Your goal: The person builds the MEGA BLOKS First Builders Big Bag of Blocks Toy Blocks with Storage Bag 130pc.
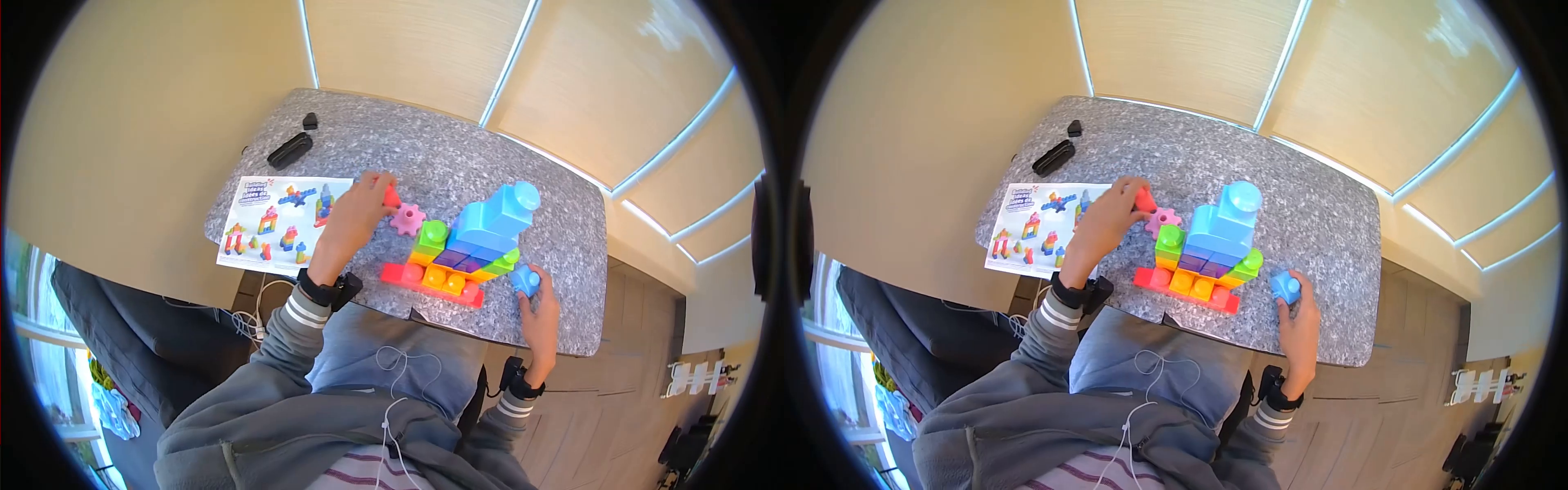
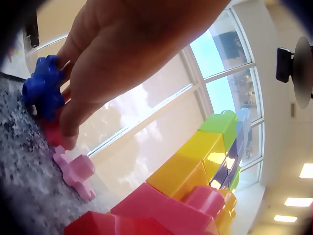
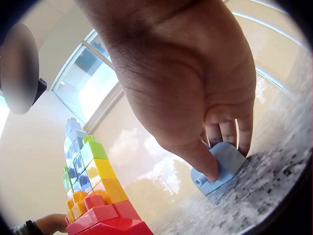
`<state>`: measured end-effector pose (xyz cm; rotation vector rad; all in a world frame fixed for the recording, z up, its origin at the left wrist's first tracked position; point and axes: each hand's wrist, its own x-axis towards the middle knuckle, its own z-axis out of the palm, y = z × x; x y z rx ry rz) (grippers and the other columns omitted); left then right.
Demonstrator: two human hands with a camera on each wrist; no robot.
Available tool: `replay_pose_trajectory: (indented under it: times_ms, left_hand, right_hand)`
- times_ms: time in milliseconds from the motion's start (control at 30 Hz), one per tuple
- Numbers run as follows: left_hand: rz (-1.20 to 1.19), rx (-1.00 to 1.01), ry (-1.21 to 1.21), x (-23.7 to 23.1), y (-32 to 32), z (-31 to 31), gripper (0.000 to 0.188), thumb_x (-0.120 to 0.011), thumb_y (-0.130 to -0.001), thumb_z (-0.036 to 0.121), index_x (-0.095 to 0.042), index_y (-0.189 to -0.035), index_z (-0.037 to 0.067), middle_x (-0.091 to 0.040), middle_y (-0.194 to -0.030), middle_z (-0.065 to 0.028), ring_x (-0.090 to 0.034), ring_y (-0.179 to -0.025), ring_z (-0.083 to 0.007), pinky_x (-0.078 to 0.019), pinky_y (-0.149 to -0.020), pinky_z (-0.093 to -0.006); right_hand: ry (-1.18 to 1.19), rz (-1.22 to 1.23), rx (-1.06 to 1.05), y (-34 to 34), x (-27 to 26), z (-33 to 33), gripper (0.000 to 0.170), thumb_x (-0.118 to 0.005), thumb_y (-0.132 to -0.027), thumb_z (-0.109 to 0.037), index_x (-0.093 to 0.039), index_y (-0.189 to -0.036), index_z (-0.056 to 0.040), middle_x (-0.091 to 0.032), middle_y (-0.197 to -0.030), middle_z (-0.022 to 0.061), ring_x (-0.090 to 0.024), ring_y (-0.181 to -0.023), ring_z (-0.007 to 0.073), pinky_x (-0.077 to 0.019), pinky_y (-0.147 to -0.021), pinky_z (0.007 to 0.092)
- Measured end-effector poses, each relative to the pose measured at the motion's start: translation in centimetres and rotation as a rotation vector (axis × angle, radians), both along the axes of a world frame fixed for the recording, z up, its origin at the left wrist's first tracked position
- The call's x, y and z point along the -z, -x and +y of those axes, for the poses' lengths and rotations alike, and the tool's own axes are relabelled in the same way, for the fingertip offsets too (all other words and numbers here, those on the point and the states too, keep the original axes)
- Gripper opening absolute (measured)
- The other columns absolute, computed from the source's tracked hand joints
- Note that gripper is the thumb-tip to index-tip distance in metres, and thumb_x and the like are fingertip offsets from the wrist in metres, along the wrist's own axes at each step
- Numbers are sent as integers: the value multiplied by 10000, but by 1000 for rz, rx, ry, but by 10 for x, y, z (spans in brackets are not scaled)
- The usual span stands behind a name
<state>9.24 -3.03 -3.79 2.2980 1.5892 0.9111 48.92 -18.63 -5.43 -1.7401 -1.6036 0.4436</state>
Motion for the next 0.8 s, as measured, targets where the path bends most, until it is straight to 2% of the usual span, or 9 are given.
replay_pose_trajectory:
  times_ms: [267,367,467,500,567,600,667,733,800]
  left_hand:
    - [143,-93,-92,7,-22,-4,441,-842,-1009,154,-646,-1402,110,-661,-1296,-185,-722,-1187,-447,-600,-917,-541]
    - [69,-165,-81,-9,-28,-12,401,-846,-1020,187,-646,-1348,72,-648,-1311,-189,-719,-1190,-459,-598,-901,-550]
    - [5,-142,-193,-13,-20,-19,360,-839,-1051,256,-654,-1278,47,-687,-1231,-191,-734,-1126,-459,-593,-872,-558]
    - [1,-127,-187,-15,-17,-22,360,-839,-1051,256,-654,-1278,47,-687,-1231,-191,-734,-1126,-459,-593,-872,-558]
    - [-31,-107,-60,-30,-10,-33,364,-829,-1073,319,-665,-1235,36,-718,-1114,-199,-745,-1015,-461,-587,-825,-553]
    - [-71,-81,-132,-33,-6,-38,369,-811,-1097,336,-664,-1239,28,-755,-1032,-209,-751,-941,-465,-579,-790,-538]
    - [-132,-72,-25,-40,3,-48,364,-800,-1109,327,-659,-1244,19,-767,-1044,-220,-754,-939,-469,-578,-785,-527]
    - [-207,-87,154,-57,8,-59,323,-758,-1149,278,-644,-1270,1,-801,-1045,-241,-783,-945,-445,-588,-809,-490]
    - [-270,-23,214,-58,16,-65,310,-733,-1167,268,-636,-1294,2,-811,-1097,-234,-796,-978,-399,-594,-830,-478]
  right_hand:
    - [-44,57,-16,-7,12,3,565,-741,-1018,79,-633,-1550,-77,-777,-1266,252,-757,-1122,421,-576,-1009,436]
    - [-1,127,-10,-10,12,2,581,-763,-1013,77,-646,-1561,-78,-760,-1345,235,-768,-1140,361,-581,-1020,411]
    - [-101,15,-10,-6,8,1,571,-775,-1029,69,-652,-1573,-50,-734,-1421,201,-755,-1179,290,-590,-1024,398]
    - [-103,145,25,-1,6,-1,555,-779,-1042,54,-651,-1574,-35,-722,-1437,191,-745,-1207,273,-595,-1026,403]
    - [-102,267,83,7,-11,-6,540,-783,-1055,38,-650,-1575,-19,-710,-1452,181,-735,-1235,256,-600,-1027,408]
    - [-144,303,15,9,-23,-9,533,-812,-1047,16,-658,-1556,-10,-714,-1443,169,-735,-1244,254,-605,-1027,411]
    - [-182,342,-44,22,-45,-22,528,-840,-1039,-7,-665,-1537,-1,-717,-1433,157,-736,-1253,251,-610,-1027,415]
    - [-339,470,-138,42,-67,-36,596,-943,-944,-27,-700,-1488,-35,-744,-1390,171,-768,-1195,265,-627,-996,419]
    - [-416,346,-219,59,-81,-38,605,-983,-892,-35,-730,-1442,-49,-760,-1357,172,-781,-1151,279,-632,-974,416]
